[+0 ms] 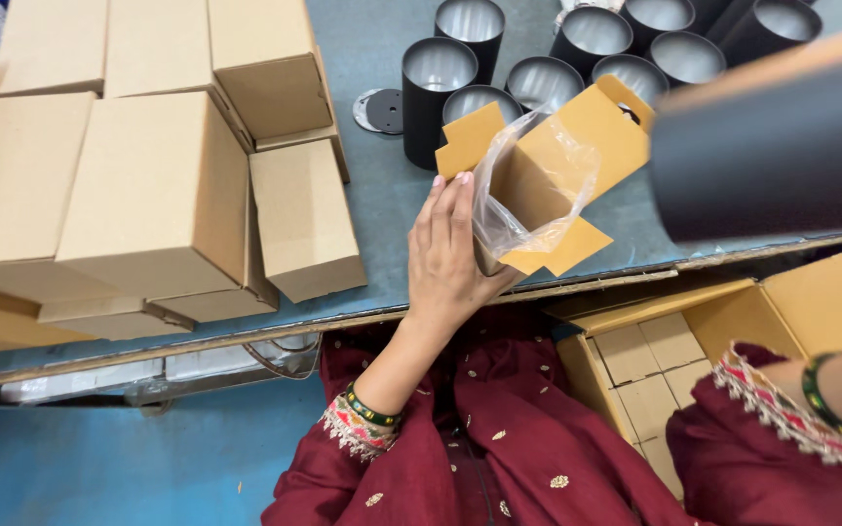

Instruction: The person repeatedly picks small cardboard boxes, opens them, places a plastic-wrapped black cylindrical object inside, closes the boxes, and stacks them. The person also briefly handles a loose black cylinder and a clear plastic strip near the end.

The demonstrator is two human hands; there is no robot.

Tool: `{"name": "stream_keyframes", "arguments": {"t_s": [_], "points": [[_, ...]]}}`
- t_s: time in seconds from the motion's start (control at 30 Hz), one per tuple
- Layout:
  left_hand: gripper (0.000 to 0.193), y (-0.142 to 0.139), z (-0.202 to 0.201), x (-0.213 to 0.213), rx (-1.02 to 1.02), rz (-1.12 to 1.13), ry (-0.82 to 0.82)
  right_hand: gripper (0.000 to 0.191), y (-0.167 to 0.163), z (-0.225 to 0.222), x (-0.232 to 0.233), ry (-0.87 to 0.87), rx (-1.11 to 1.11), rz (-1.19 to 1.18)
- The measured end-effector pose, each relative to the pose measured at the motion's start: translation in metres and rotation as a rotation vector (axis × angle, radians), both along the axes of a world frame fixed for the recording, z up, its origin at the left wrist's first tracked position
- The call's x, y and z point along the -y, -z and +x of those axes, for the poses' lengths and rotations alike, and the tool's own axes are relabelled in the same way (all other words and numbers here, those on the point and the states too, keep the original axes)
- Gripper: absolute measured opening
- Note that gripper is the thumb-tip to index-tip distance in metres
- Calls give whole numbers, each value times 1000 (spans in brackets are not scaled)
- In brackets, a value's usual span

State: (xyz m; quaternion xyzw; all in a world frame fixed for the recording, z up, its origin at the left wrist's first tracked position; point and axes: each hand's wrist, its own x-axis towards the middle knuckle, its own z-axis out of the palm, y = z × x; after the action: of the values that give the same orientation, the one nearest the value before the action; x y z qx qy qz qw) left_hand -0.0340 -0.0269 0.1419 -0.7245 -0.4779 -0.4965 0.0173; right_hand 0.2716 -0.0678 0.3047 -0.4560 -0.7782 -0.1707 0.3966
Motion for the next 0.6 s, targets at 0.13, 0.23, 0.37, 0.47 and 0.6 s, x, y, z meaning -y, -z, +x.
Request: {"name": "stream_keyframes", "arguments": {"t_s": [0.13, 0.23, 0.37, 0.47, 0.6], "points": [[125, -17, -9, 5, -75, -82, 40, 23, 41, 48, 11, 223, 22, -213], [128, -36, -22, 6, -169, -200, 128, 23, 90, 61, -4, 293, 55, -319], [129, -63, -48, -19, -307, -231, 492, 19, 146, 52, -30, 272, 57, -235], [137, -79, -47, -50, -438, -268, 585, 18, 171, 33, -51, 203, 61, -132], [149, -92, -28, -90, -430, -480, 767, 16, 182, 7, -84, 80, 68, 13]]}}
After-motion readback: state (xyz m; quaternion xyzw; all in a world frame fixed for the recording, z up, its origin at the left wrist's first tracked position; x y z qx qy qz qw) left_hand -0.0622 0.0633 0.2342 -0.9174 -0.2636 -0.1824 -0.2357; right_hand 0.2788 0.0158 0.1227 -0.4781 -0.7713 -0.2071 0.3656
